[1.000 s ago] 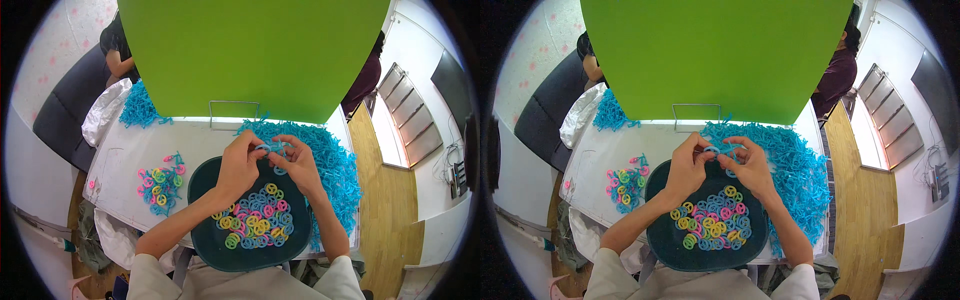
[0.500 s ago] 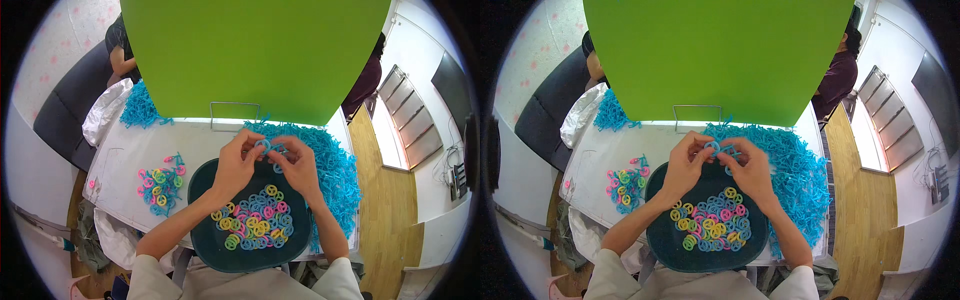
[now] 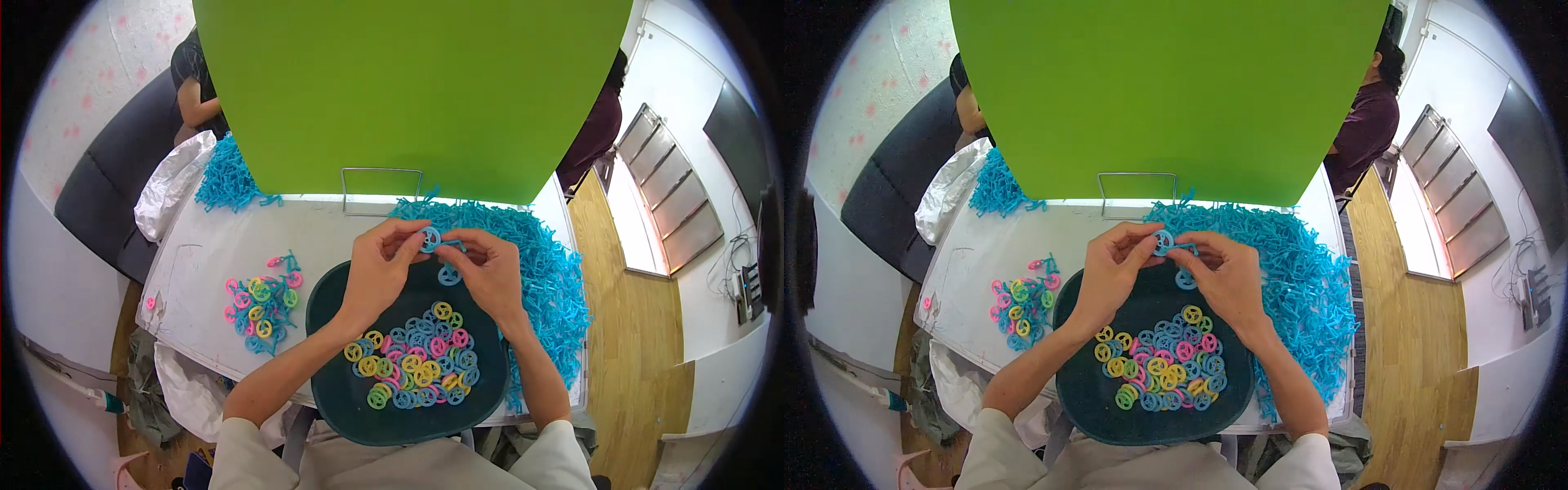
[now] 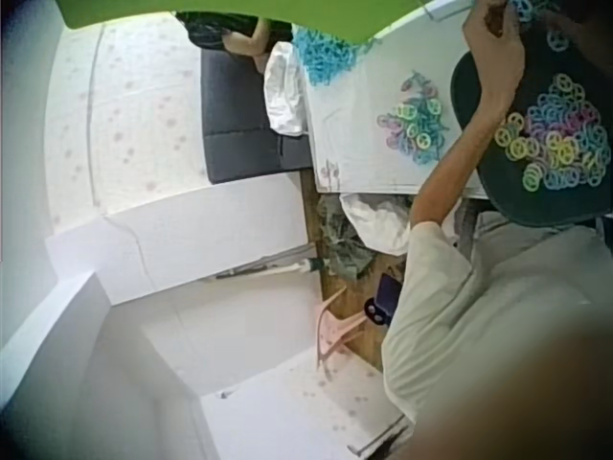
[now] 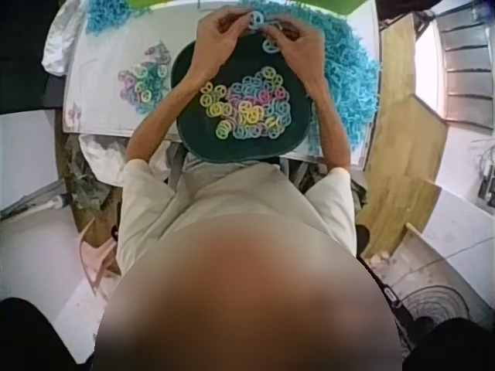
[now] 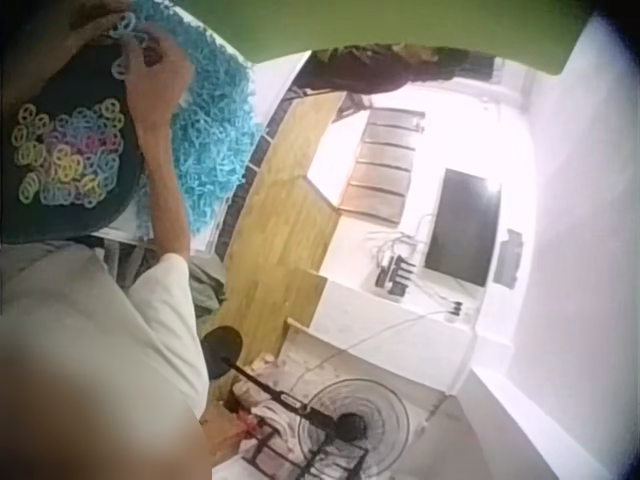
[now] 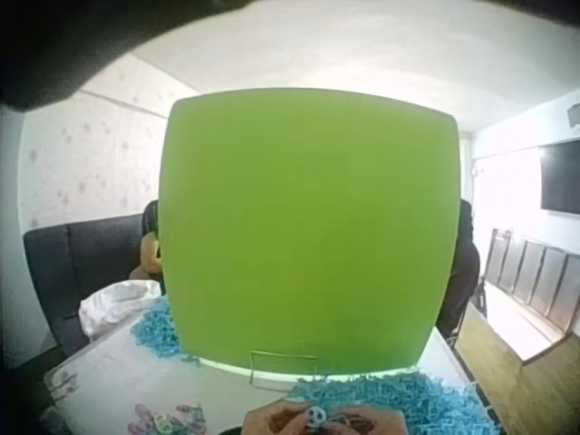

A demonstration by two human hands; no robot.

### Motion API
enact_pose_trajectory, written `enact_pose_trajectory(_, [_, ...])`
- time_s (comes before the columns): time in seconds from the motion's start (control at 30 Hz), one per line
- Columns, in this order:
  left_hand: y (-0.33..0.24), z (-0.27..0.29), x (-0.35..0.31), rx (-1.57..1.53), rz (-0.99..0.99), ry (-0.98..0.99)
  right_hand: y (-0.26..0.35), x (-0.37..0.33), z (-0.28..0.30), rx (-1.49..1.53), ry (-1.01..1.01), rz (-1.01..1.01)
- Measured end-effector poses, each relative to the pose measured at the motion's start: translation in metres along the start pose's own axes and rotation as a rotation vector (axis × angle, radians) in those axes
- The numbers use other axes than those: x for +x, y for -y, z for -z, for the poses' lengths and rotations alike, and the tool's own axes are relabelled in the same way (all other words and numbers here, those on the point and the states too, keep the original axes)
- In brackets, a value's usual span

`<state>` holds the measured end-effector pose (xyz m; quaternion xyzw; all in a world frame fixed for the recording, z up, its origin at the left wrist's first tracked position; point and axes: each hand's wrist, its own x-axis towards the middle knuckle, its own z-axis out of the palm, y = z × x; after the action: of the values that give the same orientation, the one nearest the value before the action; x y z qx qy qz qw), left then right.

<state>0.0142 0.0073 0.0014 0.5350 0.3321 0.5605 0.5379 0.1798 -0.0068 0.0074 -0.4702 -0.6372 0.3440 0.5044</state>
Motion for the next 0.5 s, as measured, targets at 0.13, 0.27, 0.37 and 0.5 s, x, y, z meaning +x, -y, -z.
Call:
enact_pose_trajectory(0.13, [0.002,-0.003,0.000,-0.020,-0.017,0.000,-0.005,0.000,-0.002,0.049,-0.036,-0.059])
enact_pose_trajectory(0.27, [0.003,-0.004,-0.003,-0.044,-0.031,0.013,-0.005,0.000,-0.003,0.096,-0.025,-0.091])
enact_pose_trajectory(0.37, [0.000,-0.008,-0.005,0.022,-0.056,-0.011,0.000,0.000,-0.003,0.111,-0.023,-0.141])
enact_pose_trajectory(0.5, [-0.005,-0.012,-0.009,-0.028,-0.030,-0.068,-0.002,0.000,-0.003,0.205,-0.007,-0.204])
